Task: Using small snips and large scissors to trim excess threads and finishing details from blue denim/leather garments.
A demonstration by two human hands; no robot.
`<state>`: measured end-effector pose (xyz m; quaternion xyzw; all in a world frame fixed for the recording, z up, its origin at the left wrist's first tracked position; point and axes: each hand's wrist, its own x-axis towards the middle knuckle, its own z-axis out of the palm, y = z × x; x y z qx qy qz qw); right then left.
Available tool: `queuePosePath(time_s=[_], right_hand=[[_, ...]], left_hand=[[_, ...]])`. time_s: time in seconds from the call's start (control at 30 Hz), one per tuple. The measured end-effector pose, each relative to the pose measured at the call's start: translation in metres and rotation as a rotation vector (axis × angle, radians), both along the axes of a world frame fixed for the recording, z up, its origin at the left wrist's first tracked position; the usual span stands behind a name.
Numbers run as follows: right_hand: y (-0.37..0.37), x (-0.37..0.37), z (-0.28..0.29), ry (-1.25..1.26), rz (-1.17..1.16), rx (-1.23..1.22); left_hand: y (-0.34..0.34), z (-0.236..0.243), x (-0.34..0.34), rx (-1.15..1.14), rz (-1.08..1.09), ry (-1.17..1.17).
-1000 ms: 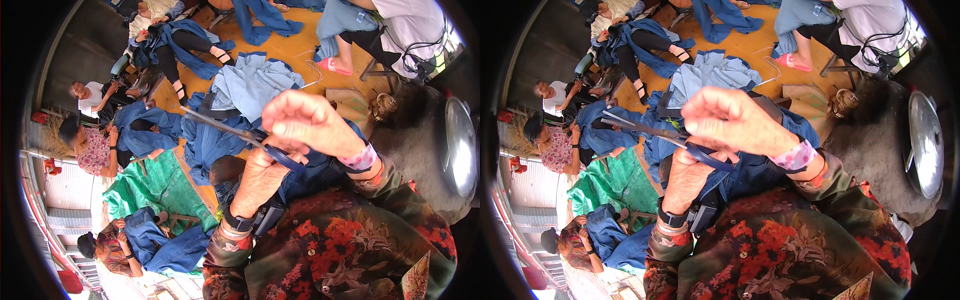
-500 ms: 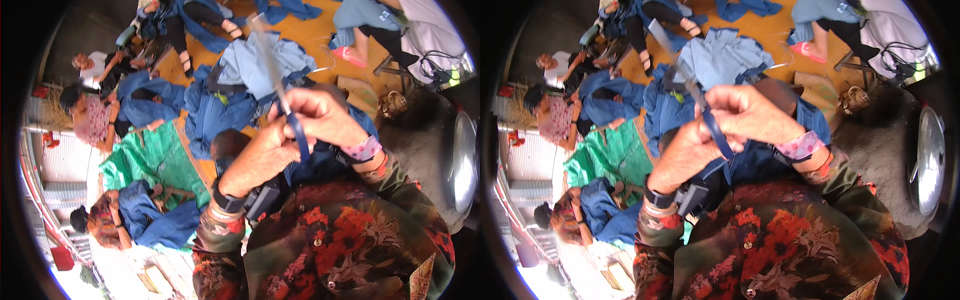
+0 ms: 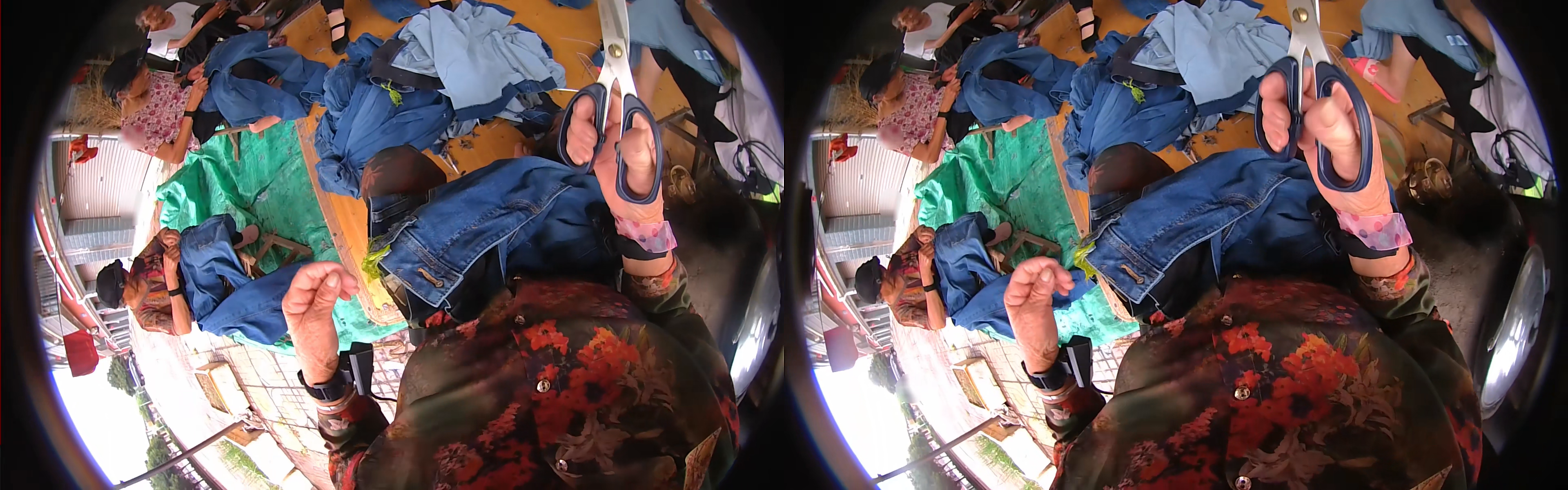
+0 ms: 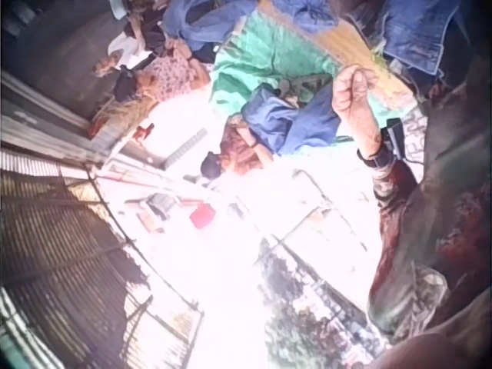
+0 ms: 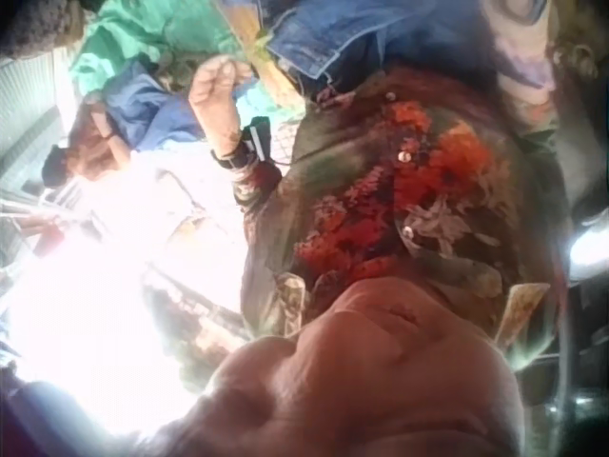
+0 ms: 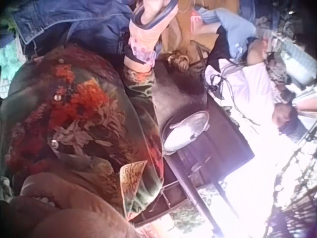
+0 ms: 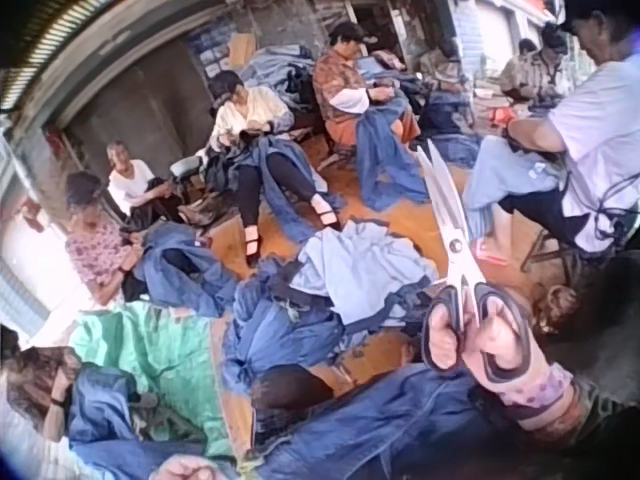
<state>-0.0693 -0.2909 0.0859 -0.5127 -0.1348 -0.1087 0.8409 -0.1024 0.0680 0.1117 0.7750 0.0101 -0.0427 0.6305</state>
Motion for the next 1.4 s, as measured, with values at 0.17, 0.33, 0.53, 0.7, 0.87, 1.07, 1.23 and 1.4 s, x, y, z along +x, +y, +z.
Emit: queuePosePath(time_s=[0.17, 0.33, 0.53, 0.7, 0.87, 1.07, 1.23, 1.4], right_hand=[[0.011, -0.007, 0.007, 0.160, 0.025, -0.165], [0.030, -0.017, 0.003, 0.134, 0.178, -0.273], [0.044, -0.026, -0.004, -0.035, 0.168, -0.814], [0.054, -0.027, -0.006, -0.009, 0.219, -0.830], [0.060, -0.026, -0.010, -0.044, 0.223, -0.896], [0.062, -0.029, -0.009, -0.014, 0.242, -0.937], [0.062, -0.024, -0.012, -0.008, 0.221, -0.919], [0.062, -0.021, -0.015, -0.003, 0.232, -0.880]], left_hand=[[-0.005, -0.014, -0.018, -0.013, 0.102, -0.001], [-0.010, -0.020, -0.021, -0.027, 0.142, -0.056], [-0.017, -0.018, -0.020, 0.042, 0.137, -0.153], [-0.032, -0.012, -0.021, -0.003, -0.014, 0.047], [-0.053, -0.013, -0.010, -0.026, -0.066, 0.167], [-0.037, -0.028, -0.017, 0.091, -0.135, 0.183], [-0.025, -0.021, -0.022, 0.013, -0.068, 0.136], [-0.031, -0.012, -0.005, 0.313, 0.074, -0.385]])
